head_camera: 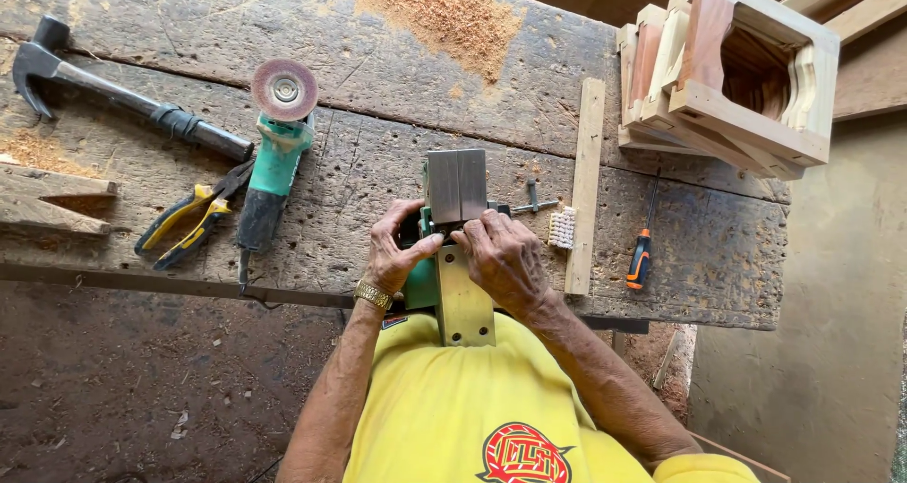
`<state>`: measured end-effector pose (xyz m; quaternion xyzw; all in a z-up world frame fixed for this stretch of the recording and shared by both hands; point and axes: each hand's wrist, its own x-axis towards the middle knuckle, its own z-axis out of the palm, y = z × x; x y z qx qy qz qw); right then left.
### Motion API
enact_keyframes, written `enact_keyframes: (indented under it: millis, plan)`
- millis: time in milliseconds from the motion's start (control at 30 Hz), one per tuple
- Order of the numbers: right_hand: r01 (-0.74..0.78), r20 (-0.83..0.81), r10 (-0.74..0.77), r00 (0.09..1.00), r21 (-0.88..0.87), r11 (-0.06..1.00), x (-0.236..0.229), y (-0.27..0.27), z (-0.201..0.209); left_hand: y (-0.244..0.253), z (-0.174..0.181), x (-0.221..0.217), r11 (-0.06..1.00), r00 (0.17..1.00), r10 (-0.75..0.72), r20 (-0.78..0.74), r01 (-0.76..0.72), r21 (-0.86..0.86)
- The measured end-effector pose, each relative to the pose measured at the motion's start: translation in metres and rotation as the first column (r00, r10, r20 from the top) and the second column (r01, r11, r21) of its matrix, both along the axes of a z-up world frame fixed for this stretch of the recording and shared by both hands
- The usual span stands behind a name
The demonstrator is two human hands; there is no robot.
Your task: The recorder is adjusting the blades and internal components of an electric wood planer on a workbench.
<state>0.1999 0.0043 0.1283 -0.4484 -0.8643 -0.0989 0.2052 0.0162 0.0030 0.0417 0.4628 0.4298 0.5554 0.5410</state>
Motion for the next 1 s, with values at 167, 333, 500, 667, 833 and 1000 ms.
enact_keyframes:
  millis: [167, 333, 500, 667, 833, 1000]
  plan:
    - [0.059, 0.099, -0.070, 0.993, 0.111, 0.992, -0.006, 0.007, -0.015, 0.003, -0.009, 0.000, 1.000, 1.000, 0.003, -0.022, -0.002, 0.031]
    - [0.107, 0.117, -0.101, 0.988, -0.042, 0.993, -0.007, -0.002, 0.011, 0.004, -0.008, -0.001, 0.999, 0.999, 0.013, -0.046, -0.011, 0.038]
    - [-0.020, -0.128, 0.005, 0.992, -0.123, 0.992, 0.005, -0.005, 0.000, 0.002, -0.008, 0.000, 1.000, 1.000, 0.021, -0.012, -0.021, 0.021]
    - [-0.085, -0.082, 0.078, 0.994, -0.081, 0.993, -0.004, 0.001, 0.024, 0.002, -0.008, 0.003, 0.999, 0.999, 0.032, -0.039, -0.032, 0.013]
    - [-0.061, 0.003, 0.061, 0.998, 0.046, 0.997, -0.007, 0.007, -0.005, 0.005, -0.018, 0.004, 0.997, 0.996, 0.077, -0.042, -0.075, 0.035]
    - [0.097, 0.168, -0.127, 0.978, 0.176, 0.980, -0.004, 0.010, -0.026, 0.006, -0.024, 0.006, 0.997, 0.996, 0.068, -0.054, -0.065, 0.043]
